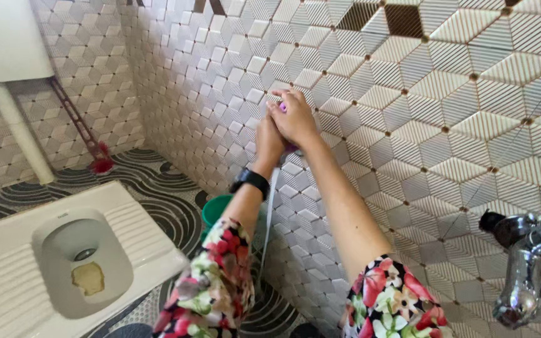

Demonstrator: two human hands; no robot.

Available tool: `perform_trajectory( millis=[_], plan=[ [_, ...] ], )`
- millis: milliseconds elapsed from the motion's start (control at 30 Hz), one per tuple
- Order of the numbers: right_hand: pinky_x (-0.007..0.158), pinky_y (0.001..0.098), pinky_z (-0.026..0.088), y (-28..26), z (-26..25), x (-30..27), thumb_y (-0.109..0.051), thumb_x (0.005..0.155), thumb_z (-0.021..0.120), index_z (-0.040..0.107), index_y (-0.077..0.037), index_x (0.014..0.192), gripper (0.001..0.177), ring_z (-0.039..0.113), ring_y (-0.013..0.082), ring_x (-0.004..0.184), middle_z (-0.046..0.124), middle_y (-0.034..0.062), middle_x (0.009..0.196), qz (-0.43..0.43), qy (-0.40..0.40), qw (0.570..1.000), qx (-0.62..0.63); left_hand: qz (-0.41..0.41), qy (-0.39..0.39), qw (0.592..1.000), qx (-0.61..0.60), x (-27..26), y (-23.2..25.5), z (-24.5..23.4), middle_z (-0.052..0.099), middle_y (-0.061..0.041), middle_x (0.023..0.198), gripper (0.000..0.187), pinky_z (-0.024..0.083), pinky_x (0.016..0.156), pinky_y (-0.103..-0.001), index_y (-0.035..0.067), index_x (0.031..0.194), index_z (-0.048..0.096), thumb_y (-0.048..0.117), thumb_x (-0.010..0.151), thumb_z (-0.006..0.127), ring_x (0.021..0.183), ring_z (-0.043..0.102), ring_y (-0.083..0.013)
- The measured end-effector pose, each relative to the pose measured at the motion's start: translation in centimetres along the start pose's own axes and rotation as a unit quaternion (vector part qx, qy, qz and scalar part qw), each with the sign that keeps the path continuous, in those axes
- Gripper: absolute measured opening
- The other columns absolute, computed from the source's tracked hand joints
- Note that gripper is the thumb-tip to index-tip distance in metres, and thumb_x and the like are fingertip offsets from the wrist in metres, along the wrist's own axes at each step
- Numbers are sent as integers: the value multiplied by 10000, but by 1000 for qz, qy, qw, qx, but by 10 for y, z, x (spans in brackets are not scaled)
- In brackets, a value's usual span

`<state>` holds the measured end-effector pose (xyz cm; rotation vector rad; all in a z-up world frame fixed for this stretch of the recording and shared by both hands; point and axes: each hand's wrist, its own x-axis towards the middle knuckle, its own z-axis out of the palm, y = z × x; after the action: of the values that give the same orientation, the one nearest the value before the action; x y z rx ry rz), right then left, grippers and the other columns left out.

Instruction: The person wipes the exterior of a white bucket with a purple cloth, then scrubs multiple wall-mounted taps with the same cloth. They rinse the cloth and a red cup under running water and place the cup in the bucket.

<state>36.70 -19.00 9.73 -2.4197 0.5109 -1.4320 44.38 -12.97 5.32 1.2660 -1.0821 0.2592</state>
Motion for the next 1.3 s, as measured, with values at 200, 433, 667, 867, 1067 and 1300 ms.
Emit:
perform_trajectory(
  millis=[200, 433, 667, 867, 1067, 1300],
  plan=[
    [1230, 509, 211, 9, -8, -38, -388, 1091, 501, 462, -135, 1544, 520, 256, 400, 1511, 281, 263, 1647, -101, -53, 993, 1, 75, 79, 993, 40, -77, 43, -9, 682, -256, 1221, 474, 575, 733, -478, 22, 1380, 546, 109, 919, 608, 945, 711, -431],
    [1252, 481, 168, -26, -64, -46, -480, 1082, 398, 361, -267, 1581, 543, 183, 336, 1556, 191, 107, 1703, -60, -239, 956, -160, -47, -103, 970, 215, -110, 11, -41, 720, -243, 914, 481, 535, 742, -569, 119, 1451, 483, 104, 972, 525, 859, 698, -458],
    [1012, 447, 487, -35, -61, -25, -421, 915, 597, 479, -268, 1468, 586, 546, 355, 1268, 555, 190, 1339, -144, -270, 884, -354, -94, -255, 908, 320, -164, -55, -92, 724, -219, 952, 205, 543, 775, -594, 146, 1154, 596, 228, 974, 545, 898, 690, -466],
    [666, 466, 576, -6, -25, -2, -208, 1040, 554, 542, -62, 1313, 310, 741, 334, 824, 747, 141, 872, -155, -237, 847, -449, -95, -311, 896, 301, -175, -42, -81, 711, -234, 957, 251, 532, 778, -606, 139, 1189, 565, 209, 950, 537, 913, 672, -485],
    [674, 460, 566, 3, -30, -19, -279, 988, 636, 266, -37, 1527, 697, 724, 373, 782, 721, 247, 874, -31, -199, 926, -320, -112, -304, 912, 251, -195, 3, -54, 716, -240, 1012, 332, 520, 815, -608, 174, 1297, 554, 227, 971, 530, 950, 667, -483],
    [1120, 531, 448, -71, -74, -166, -428, 930, 703, 313, -182, 1589, 805, 542, 406, 1340, 545, 196, 1474, -77, -79, 991, -73, -102, -302, 947, 20, -231, 43, -37, 769, -204, 990, 374, 602, 808, -495, 80, 1256, 630, 214, 906, 617, 924, 759, -373]
  ],
)
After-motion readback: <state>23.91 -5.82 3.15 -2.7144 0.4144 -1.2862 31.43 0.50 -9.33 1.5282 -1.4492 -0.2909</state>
